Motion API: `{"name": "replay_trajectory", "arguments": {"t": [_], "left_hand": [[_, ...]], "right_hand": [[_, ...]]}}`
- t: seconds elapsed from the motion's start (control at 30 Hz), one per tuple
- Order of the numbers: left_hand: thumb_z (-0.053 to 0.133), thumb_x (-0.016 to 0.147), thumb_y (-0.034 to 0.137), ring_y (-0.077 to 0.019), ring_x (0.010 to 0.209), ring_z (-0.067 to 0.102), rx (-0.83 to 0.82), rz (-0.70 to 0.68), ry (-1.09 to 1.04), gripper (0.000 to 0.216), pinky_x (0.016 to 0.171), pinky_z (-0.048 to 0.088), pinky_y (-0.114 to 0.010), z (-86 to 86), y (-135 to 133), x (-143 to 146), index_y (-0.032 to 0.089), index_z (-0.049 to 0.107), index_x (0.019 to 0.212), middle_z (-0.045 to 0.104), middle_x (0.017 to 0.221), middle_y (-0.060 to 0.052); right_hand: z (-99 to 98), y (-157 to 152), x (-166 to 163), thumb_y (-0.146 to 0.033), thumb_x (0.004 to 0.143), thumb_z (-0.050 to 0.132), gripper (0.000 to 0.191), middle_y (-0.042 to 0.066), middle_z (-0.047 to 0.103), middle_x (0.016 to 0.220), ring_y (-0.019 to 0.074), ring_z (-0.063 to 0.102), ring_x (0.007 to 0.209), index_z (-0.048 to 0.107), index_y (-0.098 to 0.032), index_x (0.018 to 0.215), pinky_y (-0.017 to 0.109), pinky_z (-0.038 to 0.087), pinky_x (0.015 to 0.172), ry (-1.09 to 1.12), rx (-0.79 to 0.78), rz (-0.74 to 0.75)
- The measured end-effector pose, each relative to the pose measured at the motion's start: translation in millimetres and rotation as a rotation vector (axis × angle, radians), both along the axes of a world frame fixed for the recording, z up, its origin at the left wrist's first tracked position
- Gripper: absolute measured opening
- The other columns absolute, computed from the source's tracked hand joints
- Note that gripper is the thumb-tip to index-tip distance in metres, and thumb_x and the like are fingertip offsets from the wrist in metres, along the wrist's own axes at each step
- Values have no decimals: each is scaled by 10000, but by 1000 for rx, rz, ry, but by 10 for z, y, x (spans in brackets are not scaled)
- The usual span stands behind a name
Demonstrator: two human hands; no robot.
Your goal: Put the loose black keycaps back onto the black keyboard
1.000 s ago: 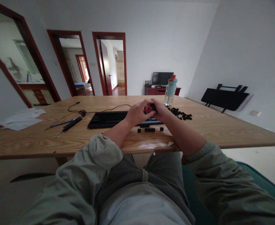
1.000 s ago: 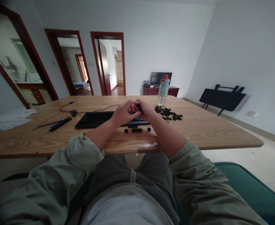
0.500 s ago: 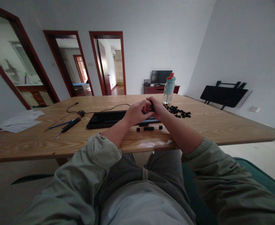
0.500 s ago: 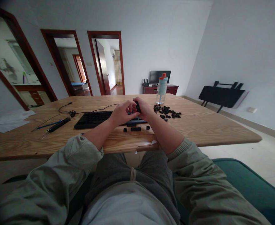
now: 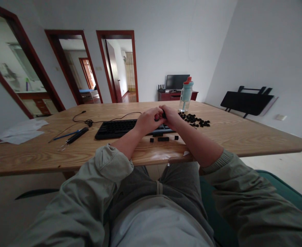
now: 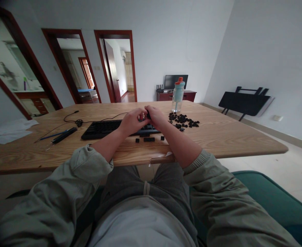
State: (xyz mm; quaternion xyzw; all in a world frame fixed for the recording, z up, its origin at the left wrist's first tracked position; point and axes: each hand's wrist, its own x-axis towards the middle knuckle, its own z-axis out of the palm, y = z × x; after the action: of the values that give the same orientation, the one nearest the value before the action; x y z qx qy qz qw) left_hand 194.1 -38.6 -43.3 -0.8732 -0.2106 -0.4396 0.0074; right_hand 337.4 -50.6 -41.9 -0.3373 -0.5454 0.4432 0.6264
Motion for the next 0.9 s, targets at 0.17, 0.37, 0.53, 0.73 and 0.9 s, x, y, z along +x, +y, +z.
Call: {"name": "replay_trajectory", "arguments": {"t": [0.17, 0.37, 0.53, 0.73, 0.9], "left_hand": [[708, 747, 218, -150, 724, 575, 8, -27, -23, 207, 688, 444, -276, -9, -1, 12, 203, 594, 919, 616, 782, 20], [719, 740, 239, -144, 721, 573, -3, -75, -38, 196, 682, 450, -270, -11, 7, 11, 199, 568, 859, 624, 791, 17], [717, 752, 241, -134, 702, 571, -39, -111, -54, 177, 650, 449, -263, -10, -21, -8, 191, 590, 865, 660, 831, 3], [696, 783, 216, -122, 643, 547, -62, -113, -87, 83, 622, 439, -262, 2, -33, -14, 183, 640, 835, 663, 784, 5], [712, 768, 191, -123, 653, 533, -27, -138, -95, 83, 636, 454, -269, -3, 22, -11, 184, 643, 814, 665, 863, -18]], "right_hand": [[-19, 10, 14, -361, 774, 567, 246, -15, 542, 590, 112, 465, 555, 509, -202, 596, 242, 337, 502, -102, 64, -43], [-37, 25, 24, -380, 780, 556, 270, -17, 549, 580, 108, 471, 555, 511, -199, 584, 237, 341, 511, -154, 127, -83], [-43, 38, 37, -384, 766, 558, 277, -32, 501, 550, 102, 439, 538, 483, -204, 569, 236, 329, 497, -177, 136, -130], [-20, 22, 40, -363, 733, 573, 246, -55, 409, 539, 90, 337, 483, 441, -214, 589, 235, 203, 401, -99, 27, -136], [0, -20, 19, -335, 718, 583, 204, -57, 399, 578, 82, 334, 495, 457, -207, 621, 221, 196, 388, -51, -46, -120]]}}
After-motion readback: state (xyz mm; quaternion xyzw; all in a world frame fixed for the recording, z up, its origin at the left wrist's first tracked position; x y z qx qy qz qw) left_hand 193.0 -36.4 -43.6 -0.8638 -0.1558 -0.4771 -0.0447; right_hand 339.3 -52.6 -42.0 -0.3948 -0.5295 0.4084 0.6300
